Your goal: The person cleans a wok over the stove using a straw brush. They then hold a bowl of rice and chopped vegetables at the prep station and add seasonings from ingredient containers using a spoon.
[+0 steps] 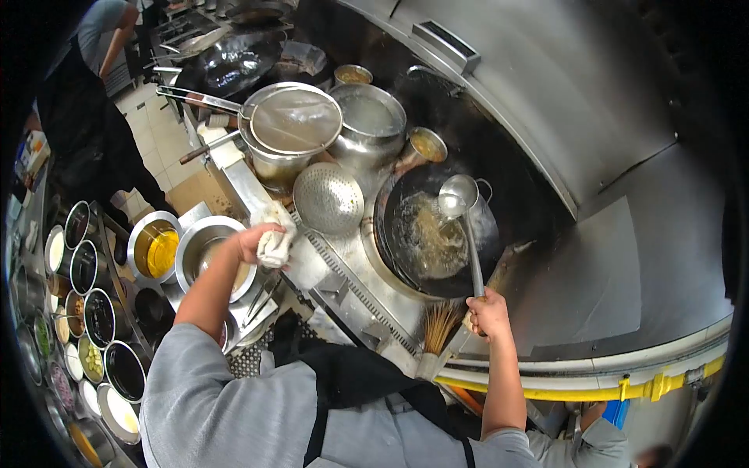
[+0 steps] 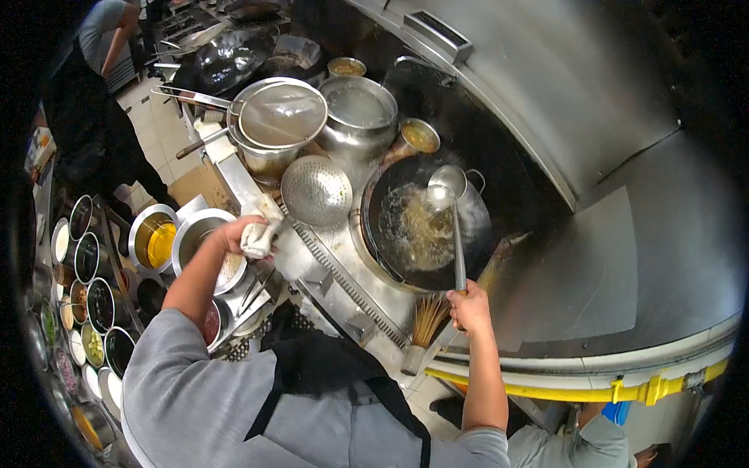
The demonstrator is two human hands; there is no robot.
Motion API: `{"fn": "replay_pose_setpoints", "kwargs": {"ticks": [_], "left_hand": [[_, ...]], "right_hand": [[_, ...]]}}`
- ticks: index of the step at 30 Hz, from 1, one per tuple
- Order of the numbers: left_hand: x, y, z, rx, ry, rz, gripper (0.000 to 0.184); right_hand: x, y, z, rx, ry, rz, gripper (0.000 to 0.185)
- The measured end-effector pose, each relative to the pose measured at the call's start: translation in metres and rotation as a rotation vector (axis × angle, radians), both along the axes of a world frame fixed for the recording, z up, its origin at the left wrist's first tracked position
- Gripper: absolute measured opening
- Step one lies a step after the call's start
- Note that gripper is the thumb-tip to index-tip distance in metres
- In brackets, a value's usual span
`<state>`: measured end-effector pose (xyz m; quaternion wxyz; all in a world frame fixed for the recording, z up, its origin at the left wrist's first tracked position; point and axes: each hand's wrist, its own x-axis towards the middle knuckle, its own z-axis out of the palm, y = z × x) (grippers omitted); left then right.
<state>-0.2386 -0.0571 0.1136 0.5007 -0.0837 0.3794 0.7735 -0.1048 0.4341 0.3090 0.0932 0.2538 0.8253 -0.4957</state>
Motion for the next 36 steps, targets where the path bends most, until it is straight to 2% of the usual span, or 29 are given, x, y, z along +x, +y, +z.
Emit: {"fn": "replay_pose_setpoints", "kwargs": {"ticks": [1, 2, 3, 4, 5, 6, 8, 10, 12, 14, 15, 16, 18, 19, 21, 22, 23, 24, 25, 26, 28, 29, 30, 32, 33, 36], "left_hand": [[0.004, 0.007, -0.013, 0.229, -0.135, 0.038, 0.049], [0.009, 0.022, -0.027, 0.377, -0.147, 0.132, 0.053], [0.004, 0.036, -0.063, 0.186, 0.169, 0.219, 0.05], [0.02, 0.054, -0.043, 0.435, -0.017, 0.302, 0.041], [0.017, 0.064, -0.061, 0.174, -0.042, 0.409, 0.033], [0.032, 0.074, -0.016, -0.138, 0.066, 0.425, 0.029], [0.044, 0.073, 0.003, -0.33, 0.184, 0.324, 0.029], [0.055, 0.071, 0.039, -0.588, 0.302, 0.187, 0.034], [0.059, 0.07, 0.061, -0.643, 0.425, 0.181, 0.038], [0.05, 0.07, 0.056, -0.66, 0.451, 0.177, 0.039], [0.047, 0.07, 0.062, -0.632, 0.464, 0.194, 0.039], [0.044, 0.071, 0.073, -0.603, 0.475, 0.207, 0.039], [0.029, 0.073, 0.071, -0.663, 0.513, 0.199, 0.038], [0.014, 0.078, 0.041, -0.577, 0.482, 0.277, 0.042], [0.005, 0.085, 0.074, -0.481, 0.375, 0.339, 0.036], [-0.009, 0.088, 0.068, -0.453, 0.318, 0.328, 0.034], [-0.027, 0.094, 0.051, -0.195, 0.19, 0.381, 0.034], [-0.035, 0.098, 0.066, -0.038, 0.153, 0.387, 0.032], [-0.059, 0.092, 0.045, 0.117, 0.17, 0.256, 0.03], [-0.054, 0.112, 0.084, 0.009, 0.106, 0.4, 0.032], [-0.073, 0.117, 0.078, -0.027, 0.099, 0.358, 0.031], [-0.067, 0.121, 0.098, -0.062, 0.099, 0.362, 0.029], [-0.076, 0.118, 0.086, -0.061, 0.138, 0.28, 0.029], [-0.066, 0.127, 0.101, -0.101, 0.164, 0.333, 0.028], [-0.066, 0.123, 0.094, -0.113, 0.161, 0.335, 0.028], [-0.061, 0.107, 0.067, -0.025, 0.199, 0.266, 0.03]], "right_hand": [[-0.011, -0.007, 0.003, 0.0, 0.016, 0.011, 0.009], [-0.024, -0.016, 0.007, 0.056, 0.083, 0.04, 0.008], [-0.041, -0.026, 0.012, 0.111, 0.154, 0.064, 0.008], [-0.062, -0.036, 0.017, 0.104, 0.172, 0.079, 0.007], [-0.085, -0.052, 0.024, 0.077, 0.166, 0.089, 0.007], [-0.109, -0.07, 0.032, 0.051, 0.158, 0.098, 0.007], [-0.174, -0.09, 0.014, -0.027, 0.215, 0.127, 0.013], [-0.237, -0.12, -0.013, 0.063, 0.222, 0.154, 0.012], [-0.284, -0.148, -0.041, 0.163, 0.273, 0.204, 0.006], [-0.309, -0.177, -0.051, -0.115, 0.131, 0.113, 0.013], [-0.316, -0.187, -0.05, -0.337, 0.04, 0.02, 0.023], [-0.322, -0.185, -0.046, -0.346, 0.041, 0.013, 0.023], [-0.328, -0.17, -0.042, -1.077, -0.221, -0.057, 0.024], [-0.319, -0.166, -0.038, -1.066, -0.228, -0.046, 0.021], [-0.295, -0.152, -0.028, -1.139, -0.204, -0.043, 0.014], [-0.283, -0.143, -0.024, -1.205, -0.209, -0.036, 0.012], [-0.266, -0.138, -0.02, -1.215, -0.191, -0.013, 0.012], [-0.249, -0.134, -0.013, -1.222, -0.165, 0.012, 0.011], [-0.233, -0.134, -0.006, -1.132, -0.097, 0.012, 0.012], [-0.223, -0.133, -0.005, -1.16, -0.076, -0.02, 0.012], [-0.209, -0.131, -0.006, -1.004, -0.048, 0.005, 0.012], [-0.204, -0.129, -0.009, -0.97, -0.054, 0.017, 0.013], [-0.199, -0.129, -0.012, -0.943, -0.039, 0.023, 0.017], [-0.181, -0.132, -0.01, -0.763, 0.039, 0.064, 0.018], [-0.173, -0.133, -0.014, -0.774, 0.033, 0.065, 0.018], [-0.149, -0.13, -0.037, -0.166, 0.226, 0.221, 0.015]]}}
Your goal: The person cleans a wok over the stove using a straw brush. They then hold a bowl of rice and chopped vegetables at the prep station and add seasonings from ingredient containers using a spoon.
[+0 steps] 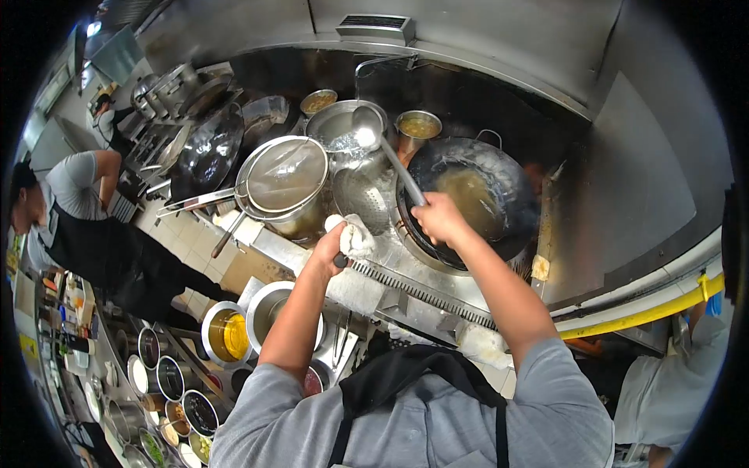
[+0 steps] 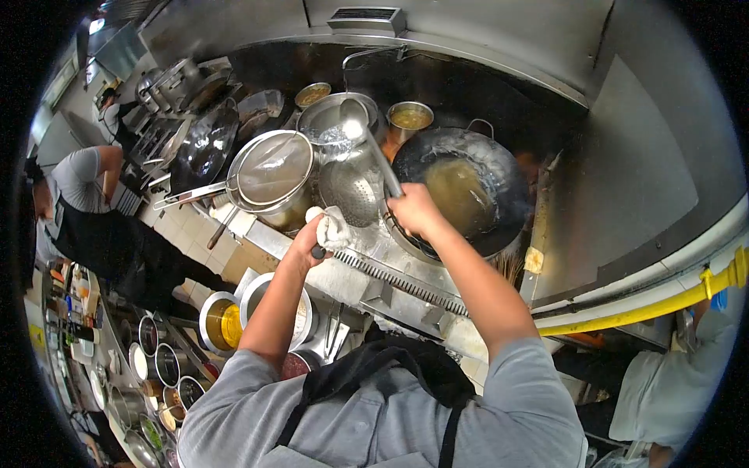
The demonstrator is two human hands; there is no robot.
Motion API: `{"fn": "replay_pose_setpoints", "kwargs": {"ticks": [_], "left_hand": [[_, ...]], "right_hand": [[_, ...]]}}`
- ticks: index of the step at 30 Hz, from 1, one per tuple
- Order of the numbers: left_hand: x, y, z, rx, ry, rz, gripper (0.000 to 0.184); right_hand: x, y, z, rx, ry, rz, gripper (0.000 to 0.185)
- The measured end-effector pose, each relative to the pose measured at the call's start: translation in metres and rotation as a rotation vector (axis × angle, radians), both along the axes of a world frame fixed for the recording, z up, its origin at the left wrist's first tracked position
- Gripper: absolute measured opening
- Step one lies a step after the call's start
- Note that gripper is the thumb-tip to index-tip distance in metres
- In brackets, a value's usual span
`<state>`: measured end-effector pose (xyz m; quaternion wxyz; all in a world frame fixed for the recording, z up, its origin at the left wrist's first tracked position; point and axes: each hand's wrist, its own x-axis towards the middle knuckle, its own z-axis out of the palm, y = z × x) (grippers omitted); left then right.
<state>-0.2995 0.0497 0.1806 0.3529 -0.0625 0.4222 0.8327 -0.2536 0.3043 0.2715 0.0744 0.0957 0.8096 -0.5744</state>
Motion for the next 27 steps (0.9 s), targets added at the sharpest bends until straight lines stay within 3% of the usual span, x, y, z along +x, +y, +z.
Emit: {"fn": "replay_pose_setpoints", "kwargs": {"ticks": [2, 3, 5, 6, 8, 11, 14, 15, 18, 20, 22, 24, 25, 26, 27], "left_hand": [[0.018, -0.009, -0.003, -0.17, 0.019, 0.052, 0.03], [0.037, -0.008, 0.009, -0.211, -0.01, 0.176, 0.029], [0.055, -0.02, 0.011, -0.384, 0.083, 0.118, 0.026], [0.066, -0.024, 0.017, -0.504, 0.112, 0.079, 0.024], [0.08, -0.038, -0.003, -0.36, 0.084, 0.084, 0.026], [0.087, -0.06, -0.017, 0.034, -0.181, 0.224, 0.033], [0.089, -0.087, -0.045, 0.21, -0.241, 0.174, 0.033], [0.086, -0.097, -0.056, 0.318, -0.25, 0.106, 0.036], [0.075, -0.12, -0.078, 0.509, -0.288, 0.025, 0.039], [0.068, -0.136, -0.095, 0.501, -0.326, 0.001, 0.041], [0.059, -0.15, -0.109, 0.297, -0.404, 0.062, 0.043], [0.054, -0.16, -0.082, -0.07, -0.315, 0.078, 0.041], [0.044, -0.187, -0.094, -0.221, -0.185, 0.003, 0.043], [0.039, -0.207, -0.106, -0.365, -0.053, -0.074, 0.046], [0.047, -0.202, -0.07, -0.494, 0.099, -0.063, 0.048]], "right_hand": [[0.027, 0.002, -0.034, 0.568, 0.792, -0.048, 0.021], [0.047, -0.005, -0.045, 0.563, 0.816, -0.12, 0.029], [0.077, -0.024, -0.056, 0.138, 0.485, -0.196, 0.042], [0.084, -0.036, -0.055, -0.268, 0.103, -0.198, 0.046], [0.086, -0.054, -0.057, -0.402, -0.099, -0.069, 0.036], [0.078, -0.092, -0.094, -0.297, -0.163, -0.098, 0.03], [0.068, -0.129, -0.155, 0.058, -0.122, -0.134, 0.028], [0.064, -0.145, -0.177, 0.067, -0.119, -0.169, 0.031], [0.061, -0.199, -0.186, 0.22, 0.04, -0.305, 0.033], [0.051, -0.222, -0.195, 0.201, -0.065, -0.359, 0.042], [0.044, -0.227, -0.203, 0.198, -0.245, -0.074, 0.047], [0.054, -0.215, -0.169, 0.195, -0.245, 0.172, 0.051], [0.062, -0.2, -0.171, 0.177, -0.2, 0.348, 0.059], [0.085, -0.178, -0.145, 0.159, 0.058, 0.312, 0.052], [0.103, -0.148, -0.107, 0.119, 0.13, 0.291, 0.042]]}}
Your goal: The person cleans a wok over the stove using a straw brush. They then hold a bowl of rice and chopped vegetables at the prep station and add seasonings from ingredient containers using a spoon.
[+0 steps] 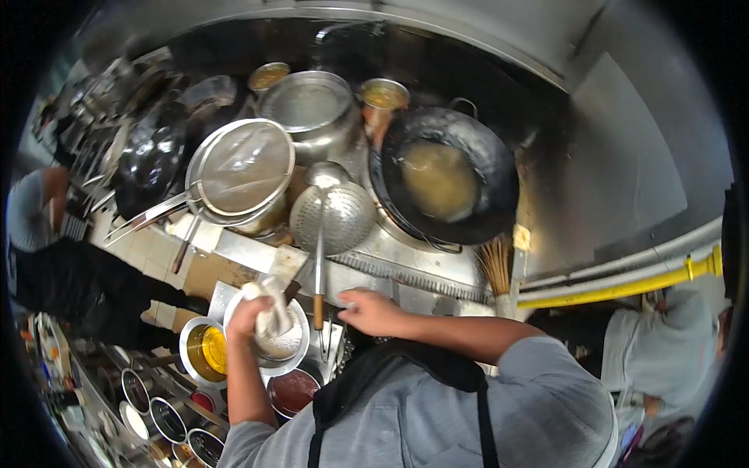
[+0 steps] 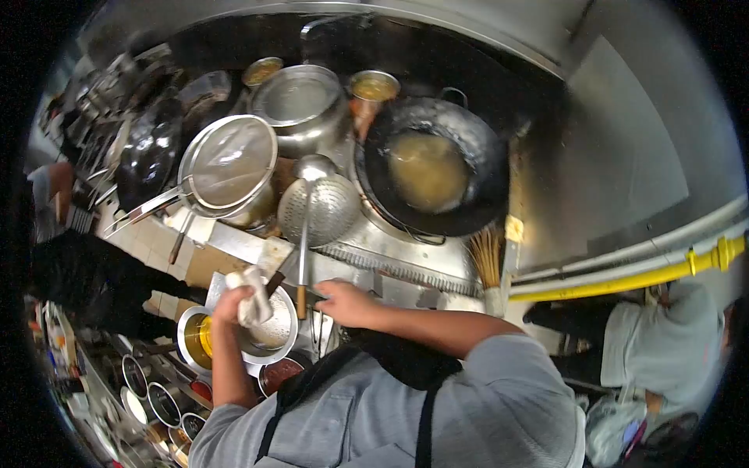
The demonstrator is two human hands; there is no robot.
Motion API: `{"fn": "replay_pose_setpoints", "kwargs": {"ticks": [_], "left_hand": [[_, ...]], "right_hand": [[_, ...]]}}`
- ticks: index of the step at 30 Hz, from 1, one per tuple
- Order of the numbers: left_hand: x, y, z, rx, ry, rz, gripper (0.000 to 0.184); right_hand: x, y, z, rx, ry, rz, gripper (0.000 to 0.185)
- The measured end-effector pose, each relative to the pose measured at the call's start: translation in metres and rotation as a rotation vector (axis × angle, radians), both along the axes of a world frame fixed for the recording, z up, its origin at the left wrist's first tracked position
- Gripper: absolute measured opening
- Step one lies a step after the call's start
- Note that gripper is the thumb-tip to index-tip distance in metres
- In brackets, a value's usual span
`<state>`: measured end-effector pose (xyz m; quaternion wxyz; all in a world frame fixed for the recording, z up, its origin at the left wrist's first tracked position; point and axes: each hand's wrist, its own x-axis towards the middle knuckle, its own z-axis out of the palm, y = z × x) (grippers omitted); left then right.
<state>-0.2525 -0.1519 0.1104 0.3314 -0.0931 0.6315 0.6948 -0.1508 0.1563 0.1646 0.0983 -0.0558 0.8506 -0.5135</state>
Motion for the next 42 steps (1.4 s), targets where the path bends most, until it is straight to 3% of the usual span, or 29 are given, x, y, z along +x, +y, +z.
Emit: {"fn": "replay_pose_setpoints", "kwargs": {"ticks": [1, 3, 5, 6, 8, 9, 10, 11, 12, 14, 16, 17, 18, 19, 20, 22, 23, 25, 26, 28, 31, 33, 34, 36, 38, 39, 40, 41, 42], "left_hand": [[0.007, 0.003, 0.054, -0.117, 0.164, -0.02, 0.051], [0.015, 0.005, 0.093, 0.059, 0.308, 0.027, 0.061], [0.029, 0.042, 0.123, 0.32, 0.294, 0.165, 0.068], [0.032, 0.065, 0.13, 0.507, 0.226, 0.114, 0.077], [0.038, 0.119, 0.126, 0.7, 0.097, 0.035, 0.074], [0.037, 0.145, 0.104, 0.863, -0.095, -0.008, 0.067], [0.035, 0.178, 0.082, 0.744, -0.196, -0.006, 0.063], [0.041, 0.217, 0.071, 0.557, -0.233, 0.041, 0.048], [0.044, 0.253, 0.048, 0.49, -0.393, 0.093, 0.033], [0.047, 0.303, 0.019, 0.462, -0.506, -0.013, 0.03], [0.043, 0.336, 0.033, 0.49, -0.583, -0.032, 0.034], [0.039, 0.35, 0.052, 0.512, -0.608, -0.061, 0.035], [0.034, 0.366, 0.064, 0.39, -0.621, -0.071, 0.035], [0.028, 0.382, 0.074, 0.271, -0.636, -0.078, 0.035], [0.017, 0.406, 0.038, 0.297, -0.665, -0.138, 0.036], [0.012, 0.441, -0.05, 0.214, -0.471, -0.001, 0.04], [0.012, 0.448, -0.066, 0.14, -0.37, 0.102, 0.04], [0.017, 0.429, -0.052, -0.012, -0.169, 0.16, 0.04], [0.019, 0.409, -0.017, 0.084, -0.205, 0.172, 0.036], [0.001, 0.397, -0.014, 0.094, -0.184, 0.153, 0.032], [0.001, 0.39, 0.005, 0.054, -0.136, 0.18, 0.03], [-0.001, 0.396, -0.014, 0.031, -0.085, 0.208, 0.032], [0.003, 0.386, 0.022, -0.103, -0.075, 0.146, 0.035], [0.004, 0.39, 0.017, -0.148, -0.053, 0.193, 0.035], [0.003, 0.385, 0.018, -0.202, -0.035, 0.238, 0.034], [0.003, 0.388, 0.007, -0.135, -0.064, 0.228, 0.034], [0.003, 0.392, 0.002, -0.061, -0.089, 0.211, 0.034], [0.002, 0.39, 0.011, -0.051, -0.09, 0.211, 0.034], [0.003, 0.385, 0.019, -0.029, -0.131, 0.193, 0.035]], "right_hand": [[0.018, 0.033, 0.016, 0.081, -0.016, -0.085, 0.031], [0.06, 0.111, 0.018, 0.244, -0.162, -0.378, 0.022], [0.113, 0.207, -0.016, 0.734, -0.177, -0.561, 0.041], [0.133, 0.225, -0.005, 0.849, -0.297, -0.662, 0.048], [0.157, 0.239, -0.002, 0.96, -0.416, -0.76, 0.056], [0.168, 0.243, -0.016, 1.008, -0.5, -0.779, 0.063], [0.175, 0.249, -0.03, 1.06, -0.579, -0.79, 0.071], [0.178, 0.252, -0.041, 1.032, -0.695, -0.77, 0.086], [0.18, 0.256, -0.055, 0.98, -0.692, -0.802, 0.081], [0.189, 0.263, -0.064, 0.938, -0.678, -0.819, 0.077], [0.202, 0.27, -0.053, 0.612, -0.497, -0.921, 0.059], [0.215, 0.27, -0.045, -0.09, -0.571, -1.08, 0.042], [0.23, 0.263, -0.035, -0.599, -0.508, -1.181, 0.031], [0.239, 0.249, -0.017, -0.874, -0.379, -1.204, 0.03], [0.237, 0.235, 0.011, -0.752, -0.347, -1.226, 0.03], [0.228, 0.229, 0.038, -0.67, -0.113, -1.203, 0.034], [0.218, 0.236, 0.052, -0.613, 0.016, -1.168, 0.036], [0.2, 0.263, 0.101, -0.444, 0.047, -1.016, 0.044], [0.192, 0.278, 0.124, -0.281, 0.031, -0.977, 0.049], [0.162, 0.288, 0.175, 0.185, 0.17, -0.83, 0.073], [0.107, 0.323, 0.197, 0.353, 0.053, -0.631, 0.061], [0.05, 0.335, 0.187, 0.615, -0.015, -0.339, 0.055], [0.01, 0.327, 0.18, 0.691, -0.199, -0.2, 0.051], [-0.073, 0.323, 0.109, 0.837, -0.403, -0.132, 0.046], [-0.149, 0.305, 0.083, 0.733, -0.379, -0.29, 0.051], [-0.178, 0.313, 0.055, 0.302, -0.303, -0.475, 0.053], [-0.194, 0.305, 0.036, 0.082, -0.252, -0.687, 0.052], [-0.19, 0.293, 0.029, 0.017, -0.276, -0.734, 0.052], [-0.176, 0.285, 0.026, 0.159, -0.301, -0.637, 0.054]]}}
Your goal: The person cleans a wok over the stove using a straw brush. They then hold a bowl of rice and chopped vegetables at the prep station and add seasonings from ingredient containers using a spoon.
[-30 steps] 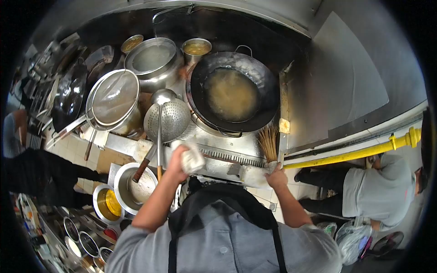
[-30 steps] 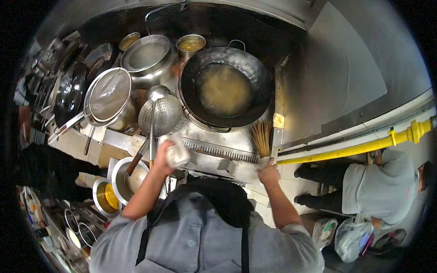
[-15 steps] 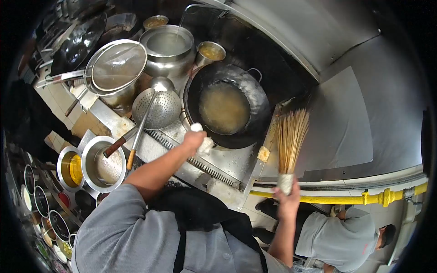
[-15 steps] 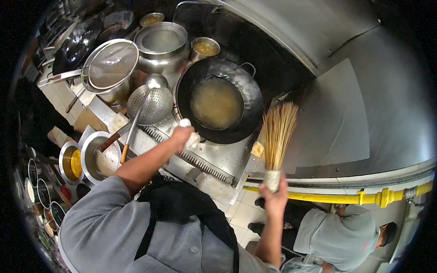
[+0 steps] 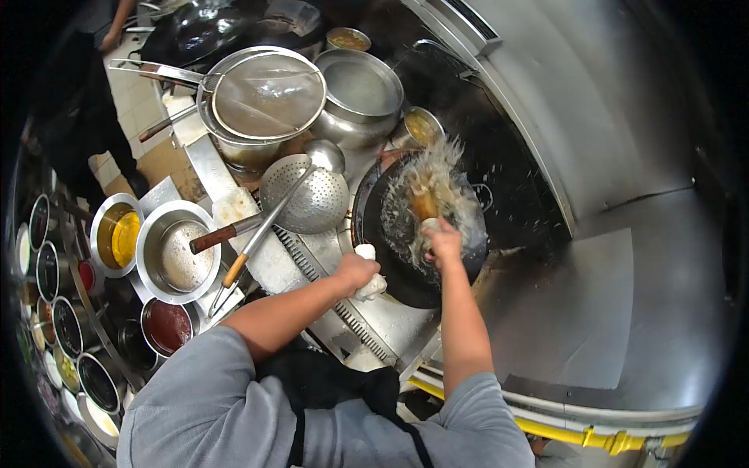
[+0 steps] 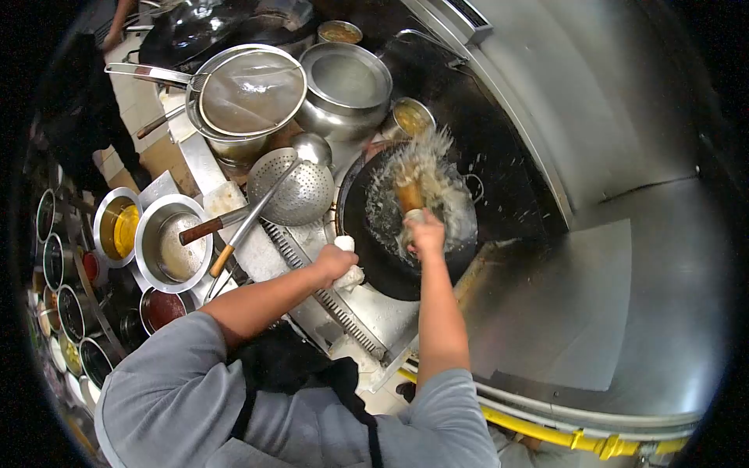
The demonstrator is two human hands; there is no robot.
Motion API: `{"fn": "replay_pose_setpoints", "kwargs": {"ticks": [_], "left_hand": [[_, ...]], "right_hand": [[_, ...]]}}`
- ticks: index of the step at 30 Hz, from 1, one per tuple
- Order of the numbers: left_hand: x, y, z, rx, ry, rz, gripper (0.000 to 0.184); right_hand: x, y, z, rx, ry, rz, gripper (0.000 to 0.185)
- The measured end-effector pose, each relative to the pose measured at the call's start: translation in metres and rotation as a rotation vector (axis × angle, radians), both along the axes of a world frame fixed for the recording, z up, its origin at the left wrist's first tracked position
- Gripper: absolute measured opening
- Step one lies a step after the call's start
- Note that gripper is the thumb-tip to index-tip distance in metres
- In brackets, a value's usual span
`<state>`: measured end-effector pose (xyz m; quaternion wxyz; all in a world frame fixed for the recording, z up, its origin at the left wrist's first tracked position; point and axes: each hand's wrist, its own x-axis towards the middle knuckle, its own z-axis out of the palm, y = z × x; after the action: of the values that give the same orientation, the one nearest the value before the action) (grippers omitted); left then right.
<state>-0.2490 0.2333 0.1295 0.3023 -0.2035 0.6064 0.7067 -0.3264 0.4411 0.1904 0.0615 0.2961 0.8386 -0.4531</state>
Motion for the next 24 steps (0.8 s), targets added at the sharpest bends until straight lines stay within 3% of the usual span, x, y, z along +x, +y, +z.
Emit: {"fn": "replay_pose_setpoints", "kwargs": {"ticks": [3, 5, 7, 9, 10, 11, 13, 15, 17, 19, 20, 22, 23, 24], "left_hand": [[-0.002, 0.001, -0.007, 0.0, 0.014, -0.026, 0.037], [0.001, 0.007, -0.02, -0.031, 0.05, -0.026, 0.038], [-0.001, 0.009, -0.025, 0.034, 0.009, -0.034, 0.039], [0.0, 0.003, -0.008, -0.035, 0.051, -0.024, 0.04], [0.002, 0.001, -0.003, -0.107, 0.091, -0.037, 0.041], [0.001, 0.001, -0.005, -0.115, 0.086, -0.042, 0.041], [0.0, 0.003, -0.009, -0.101, 0.044, -0.079, 0.041], [0.0, -0.001, -0.002, -0.071, 0.036, -0.092, 0.041], [-0.002, -0.001, -0.01, -0.073, 0.067, -0.112, 0.04], [0.0, -0.002, -0.009, -0.092, 0.084, -0.104, 0.04], [-0.001, 0.0, -0.007, -0.116, 0.09, -0.084, 0.04], [-0.003, -0.001, 0.001, -0.116, 0.083, -0.079, 0.04], [0.0, -0.002, 0.002, -0.133, 0.072, -0.089, 0.041], [0.0, -0.002, -0.003, -0.158, 0.111, -0.12, 0.043]], "right_hand": [[0.064, -0.007, 0.025, 0.142, -0.176, 0.291, 0.057], [0.095, 0.048, 0.022, 0.418, 0.053, 0.75, 0.057], [0.08, 0.046, 0.037, 0.444, 0.011, 0.766, 0.055], [0.046, -0.006, 0.07, 0.22, -0.251, 0.45, 0.051], [0.018, -0.013, 0.055, -0.049, -0.184, 0.284, 0.052], [-0.012, -0.015, 0.038, -0.174, -0.095, 0.188, 0.054], [-0.041, -0.043, 0.026, -0.363, 0.185, -0.274, 0.055], [-0.023, -0.061, 0.002, -0.443, 0.146, -0.14, 0.062], [0.03, -0.068, -0.005, -0.306, 0.048, 0.018, 0.064], [0.086, -0.026, -0.003, 0.276, 0.187, 0.556, 0.061], [0.088, -0.008, 0.009, 0.287, 0.186, 0.563, 0.061], [0.089, 0.02, 0.032, 0.637, -0.11, 0.774, 0.06], [0.058, 0.006, 0.054, 0.763, -0.287, 0.709, 0.059], [0.02, 0.03, 0.028, 0.851, -0.288, 0.681, 0.058]]}}
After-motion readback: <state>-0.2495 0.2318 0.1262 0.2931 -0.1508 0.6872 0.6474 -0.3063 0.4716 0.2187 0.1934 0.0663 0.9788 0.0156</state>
